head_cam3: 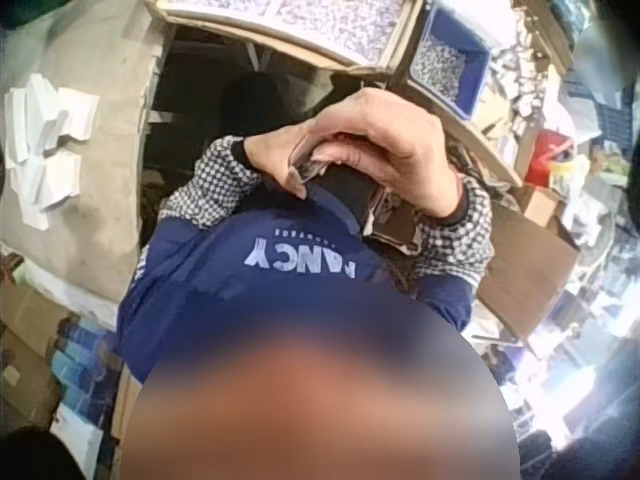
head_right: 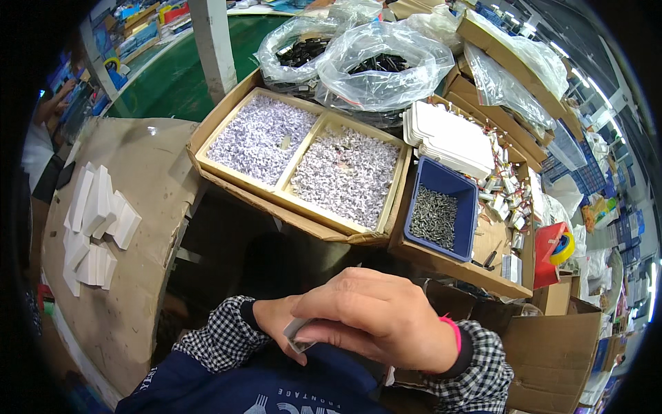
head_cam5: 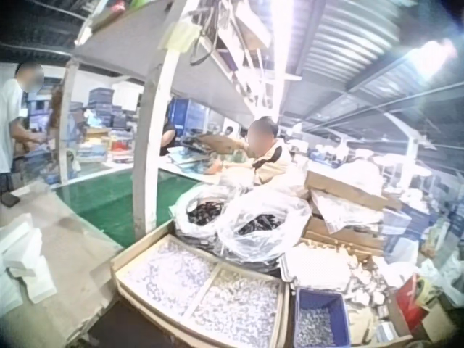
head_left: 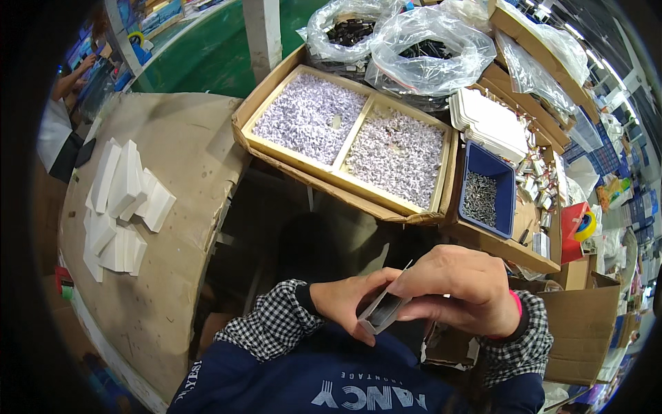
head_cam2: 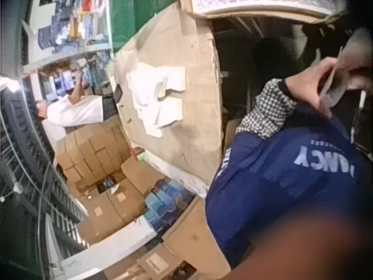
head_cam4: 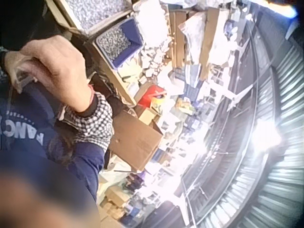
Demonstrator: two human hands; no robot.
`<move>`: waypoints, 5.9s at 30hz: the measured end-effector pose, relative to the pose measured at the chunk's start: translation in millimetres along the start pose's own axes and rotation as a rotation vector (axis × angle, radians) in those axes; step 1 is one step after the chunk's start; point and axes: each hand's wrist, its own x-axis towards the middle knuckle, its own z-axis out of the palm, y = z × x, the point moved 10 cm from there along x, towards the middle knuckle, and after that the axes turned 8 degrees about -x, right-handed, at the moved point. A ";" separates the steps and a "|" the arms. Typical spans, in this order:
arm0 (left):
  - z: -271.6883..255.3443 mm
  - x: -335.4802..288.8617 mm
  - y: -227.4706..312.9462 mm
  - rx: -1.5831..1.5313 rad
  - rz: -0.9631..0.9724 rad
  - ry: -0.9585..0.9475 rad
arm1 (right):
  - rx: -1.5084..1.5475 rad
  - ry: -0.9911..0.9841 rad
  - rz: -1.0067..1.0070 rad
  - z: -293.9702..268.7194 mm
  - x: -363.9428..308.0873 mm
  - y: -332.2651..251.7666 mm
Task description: The person assembles small electronic components into white rectangular boxes. They pick components from trays, place them inside the boxes, and seal the boxes with tape. The process is repeated for multiple units.
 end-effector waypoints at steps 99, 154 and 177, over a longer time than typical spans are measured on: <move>-57.3 -13.5 14.6 0.209 0.138 0.349 | -0.353 -0.134 -0.017 24.3 11.3 19.0; -104.5 -83.6 1.8 0.183 0.318 0.577 | -1.085 -0.246 0.155 41.4 199.6 196.8; -109.8 -94.6 40.5 0.387 0.382 0.633 | -0.187 -0.157 -0.055 36.1 126.9 58.6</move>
